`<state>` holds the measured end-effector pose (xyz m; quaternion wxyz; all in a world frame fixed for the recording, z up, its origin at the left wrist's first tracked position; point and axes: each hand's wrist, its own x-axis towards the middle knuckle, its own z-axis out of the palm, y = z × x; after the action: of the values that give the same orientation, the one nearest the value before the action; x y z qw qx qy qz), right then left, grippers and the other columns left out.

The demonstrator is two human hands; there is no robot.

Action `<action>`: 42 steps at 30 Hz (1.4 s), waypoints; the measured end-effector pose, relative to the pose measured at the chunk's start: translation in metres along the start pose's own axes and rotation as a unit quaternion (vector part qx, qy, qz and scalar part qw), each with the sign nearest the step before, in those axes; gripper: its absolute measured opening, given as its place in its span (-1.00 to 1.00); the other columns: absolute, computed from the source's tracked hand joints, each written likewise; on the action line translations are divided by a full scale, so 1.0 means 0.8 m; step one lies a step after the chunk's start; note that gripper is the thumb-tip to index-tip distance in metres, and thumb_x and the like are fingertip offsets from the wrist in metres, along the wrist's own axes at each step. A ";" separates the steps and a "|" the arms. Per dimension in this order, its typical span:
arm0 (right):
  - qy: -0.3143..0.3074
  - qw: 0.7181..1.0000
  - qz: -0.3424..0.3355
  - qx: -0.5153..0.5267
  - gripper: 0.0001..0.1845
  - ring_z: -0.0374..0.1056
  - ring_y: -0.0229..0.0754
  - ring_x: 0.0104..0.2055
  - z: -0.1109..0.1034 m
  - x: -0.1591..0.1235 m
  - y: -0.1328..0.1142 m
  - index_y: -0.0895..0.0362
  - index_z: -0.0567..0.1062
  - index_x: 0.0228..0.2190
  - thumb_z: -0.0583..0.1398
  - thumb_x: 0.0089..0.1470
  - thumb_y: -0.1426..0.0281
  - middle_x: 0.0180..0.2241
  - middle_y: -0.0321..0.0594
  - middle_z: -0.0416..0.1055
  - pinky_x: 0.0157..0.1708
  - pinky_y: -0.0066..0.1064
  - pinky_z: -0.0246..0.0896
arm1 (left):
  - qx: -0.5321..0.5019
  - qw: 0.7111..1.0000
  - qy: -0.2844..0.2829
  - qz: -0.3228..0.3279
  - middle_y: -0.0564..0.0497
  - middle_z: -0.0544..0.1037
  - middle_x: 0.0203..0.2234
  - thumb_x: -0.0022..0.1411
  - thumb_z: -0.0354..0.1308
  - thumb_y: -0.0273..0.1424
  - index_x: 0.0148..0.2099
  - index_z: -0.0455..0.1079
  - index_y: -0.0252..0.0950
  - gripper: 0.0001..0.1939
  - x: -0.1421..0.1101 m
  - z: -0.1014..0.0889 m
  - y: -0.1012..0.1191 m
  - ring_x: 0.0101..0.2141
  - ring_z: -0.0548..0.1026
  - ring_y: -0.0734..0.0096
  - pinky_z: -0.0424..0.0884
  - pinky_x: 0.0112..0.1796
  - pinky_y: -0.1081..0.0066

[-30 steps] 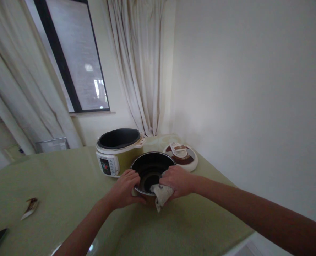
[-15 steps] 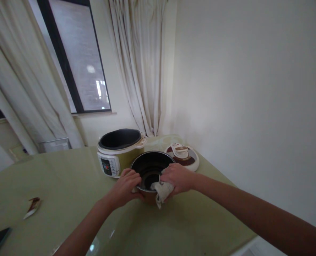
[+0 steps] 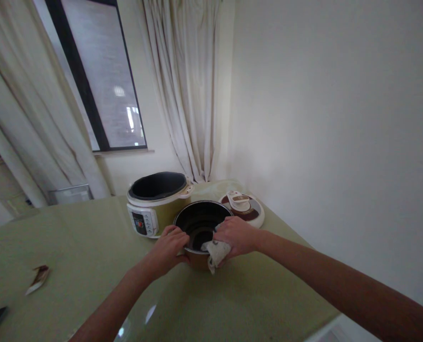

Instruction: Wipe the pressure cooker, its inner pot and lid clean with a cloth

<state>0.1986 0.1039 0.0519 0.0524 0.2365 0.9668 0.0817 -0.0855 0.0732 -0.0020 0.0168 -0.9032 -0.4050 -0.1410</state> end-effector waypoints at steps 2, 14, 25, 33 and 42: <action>-0.020 0.999 0.047 -0.003 -0.36 0.60 0.05 -0.15 -0.002 0.009 -0.017 0.12 0.59 -0.15 0.23 0.16 -0.21 -0.20 -0.04 0.66 -0.18 -0.24 0.26 | -0.002 1.000 -0.001 -0.009 0.04 0.59 -0.23 0.01 0.59 -0.27 -0.20 0.40 -0.21 -0.55 0.005 0.005 0.016 -0.11 0.49 0.12 0.19 0.05 0.12; 0.022 0.999 -0.012 0.019 -0.38 0.57 0.01 -0.10 0.009 -0.001 0.011 0.11 0.58 -0.17 0.25 0.14 -0.20 -0.18 -0.09 0.65 -0.16 -0.28 0.21 | -0.048 0.998 -0.039 -0.018 0.06 0.59 -0.29 0.08 0.55 -0.22 -0.28 0.43 -0.23 -0.64 0.018 -0.004 -0.002 -0.16 0.51 0.20 0.16 0.01 0.19; -0.011 0.997 0.072 0.039 -0.26 0.59 0.02 -0.23 0.003 0.015 -0.040 0.11 0.60 -0.16 0.20 0.11 -0.31 -0.23 -0.06 0.66 -0.26 -0.30 0.24 | -0.030 0.998 -0.056 0.021 0.04 0.63 -0.26 0.14 0.52 -0.32 -0.24 0.45 -0.23 -0.71 0.015 0.003 0.020 -0.16 0.53 0.19 0.21 -0.08 0.23; -0.022 1.000 0.015 0.010 -0.36 0.58 0.02 -0.18 0.005 0.003 -0.005 0.11 0.58 -0.18 0.26 0.12 -0.22 -0.24 -0.08 0.65 -0.23 -0.29 0.17 | 0.034 0.998 -0.044 0.020 -0.04 0.65 -0.23 0.10 0.53 -0.17 -0.17 0.45 -0.23 -0.60 0.019 0.007 0.045 -0.16 0.55 0.09 0.21 -0.12 0.18; -0.016 0.996 -0.083 0.039 -0.58 0.51 -0.02 -0.08 0.007 -0.012 0.016 0.07 0.54 -0.07 0.31 0.21 0.04 -0.17 -0.13 0.61 -0.11 -0.25 0.17 | 0.028 0.997 -0.068 0.015 -0.01 0.66 -0.29 0.03 0.58 -0.18 -0.21 0.48 -0.21 -0.59 0.011 -0.002 0.036 -0.18 0.61 0.11 0.24 -0.16 0.21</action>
<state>0.2139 0.1115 0.0495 0.0649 0.1582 0.9846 0.0356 -0.0589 0.0599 0.0046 0.0161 -0.9159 -0.3954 -0.0673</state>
